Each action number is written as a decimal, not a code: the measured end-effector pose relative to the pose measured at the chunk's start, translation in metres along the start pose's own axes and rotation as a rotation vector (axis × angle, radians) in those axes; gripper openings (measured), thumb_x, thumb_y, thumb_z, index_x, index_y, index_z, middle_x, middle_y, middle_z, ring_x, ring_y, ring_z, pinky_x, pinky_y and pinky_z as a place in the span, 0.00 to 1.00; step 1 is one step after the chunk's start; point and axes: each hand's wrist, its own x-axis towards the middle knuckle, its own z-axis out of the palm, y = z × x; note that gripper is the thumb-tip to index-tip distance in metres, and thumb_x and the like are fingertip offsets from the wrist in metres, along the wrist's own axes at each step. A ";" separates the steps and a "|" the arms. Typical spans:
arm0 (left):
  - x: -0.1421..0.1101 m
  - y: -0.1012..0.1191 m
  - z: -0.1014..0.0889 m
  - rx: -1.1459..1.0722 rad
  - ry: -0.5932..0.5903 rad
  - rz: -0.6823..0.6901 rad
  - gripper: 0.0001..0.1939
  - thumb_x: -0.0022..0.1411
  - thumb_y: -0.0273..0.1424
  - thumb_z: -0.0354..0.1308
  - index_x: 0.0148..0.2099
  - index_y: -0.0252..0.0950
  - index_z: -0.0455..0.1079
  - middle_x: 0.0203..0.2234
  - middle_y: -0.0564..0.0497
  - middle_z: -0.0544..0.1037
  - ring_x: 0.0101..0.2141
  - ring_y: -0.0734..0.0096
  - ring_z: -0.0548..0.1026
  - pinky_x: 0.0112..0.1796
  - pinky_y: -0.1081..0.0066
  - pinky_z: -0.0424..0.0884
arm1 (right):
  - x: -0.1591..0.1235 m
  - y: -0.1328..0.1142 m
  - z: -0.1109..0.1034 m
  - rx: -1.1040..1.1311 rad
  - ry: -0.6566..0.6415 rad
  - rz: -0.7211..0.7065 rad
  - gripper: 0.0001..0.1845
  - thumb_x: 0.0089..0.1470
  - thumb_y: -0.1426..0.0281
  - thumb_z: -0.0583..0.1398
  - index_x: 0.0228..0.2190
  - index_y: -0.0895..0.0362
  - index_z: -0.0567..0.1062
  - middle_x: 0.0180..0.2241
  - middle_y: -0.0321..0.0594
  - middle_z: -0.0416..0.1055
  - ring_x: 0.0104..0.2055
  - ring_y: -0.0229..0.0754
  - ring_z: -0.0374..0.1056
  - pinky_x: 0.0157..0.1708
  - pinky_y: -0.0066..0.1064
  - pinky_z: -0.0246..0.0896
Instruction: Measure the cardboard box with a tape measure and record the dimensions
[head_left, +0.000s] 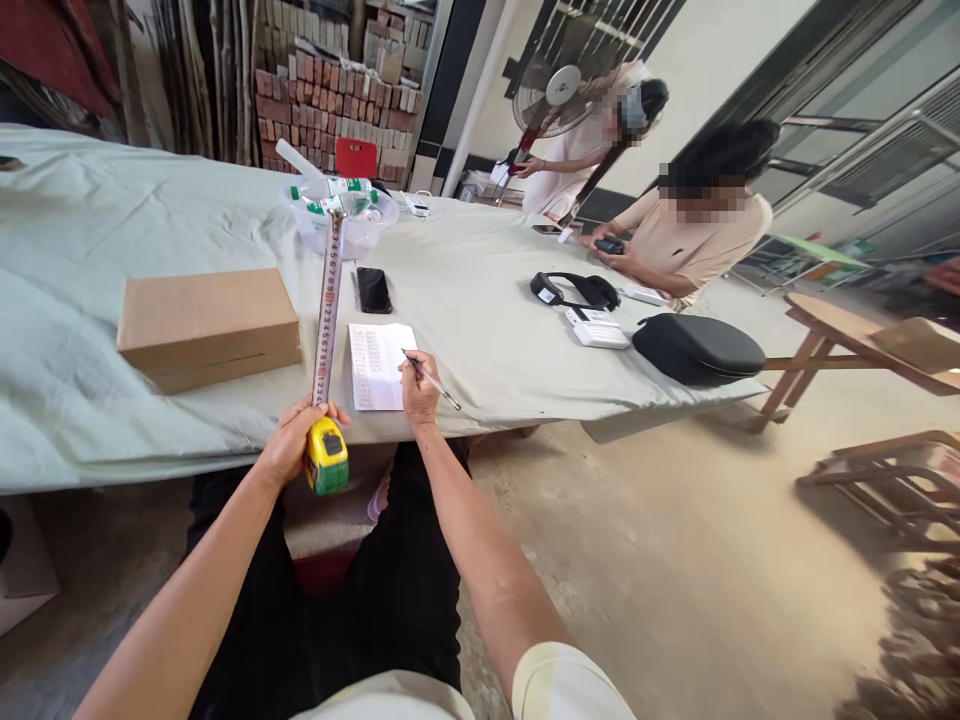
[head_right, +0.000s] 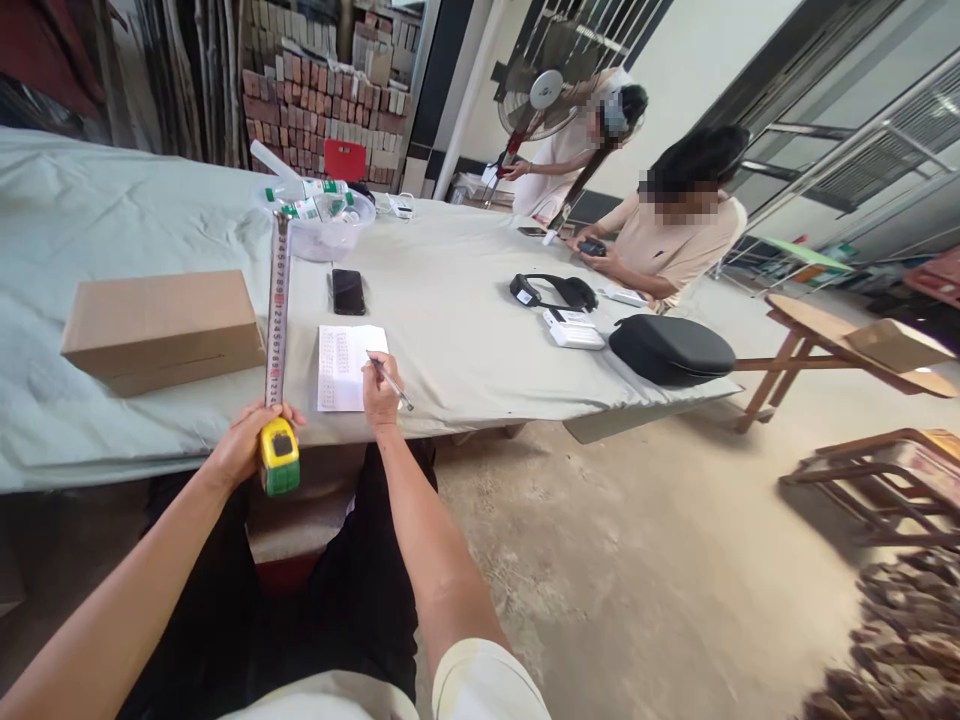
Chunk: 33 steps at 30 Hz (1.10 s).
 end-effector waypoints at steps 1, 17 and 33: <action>-0.011 0.001 -0.003 -0.008 -0.012 -0.031 0.11 0.52 0.38 0.64 0.30 0.36 0.70 0.27 0.48 0.79 0.24 0.69 0.73 0.25 0.71 0.70 | 0.000 -0.001 -0.001 -0.010 0.011 -0.019 0.11 0.54 0.61 0.55 0.37 0.54 0.70 0.32 0.37 0.72 0.31 0.37 0.68 0.35 0.31 0.66; -0.071 0.084 -0.113 -0.016 0.904 0.413 0.12 0.39 0.25 0.57 0.31 0.38 0.66 0.28 0.54 0.82 0.17 0.66 0.72 0.17 0.68 0.69 | 0.001 -0.049 0.035 0.229 -0.300 0.176 0.21 0.60 0.51 0.54 0.46 0.51 0.70 0.45 0.42 0.79 0.38 0.41 0.77 0.33 0.31 0.71; -0.020 0.081 -0.095 -0.031 0.828 0.240 0.16 0.42 0.19 0.61 0.37 0.34 0.78 0.29 0.54 0.82 0.24 0.78 0.70 0.22 0.81 0.66 | -0.012 -0.055 0.075 0.150 -0.483 0.171 0.19 0.58 0.57 0.59 0.49 0.48 0.72 0.50 0.40 0.75 0.52 0.48 0.74 0.54 0.45 0.70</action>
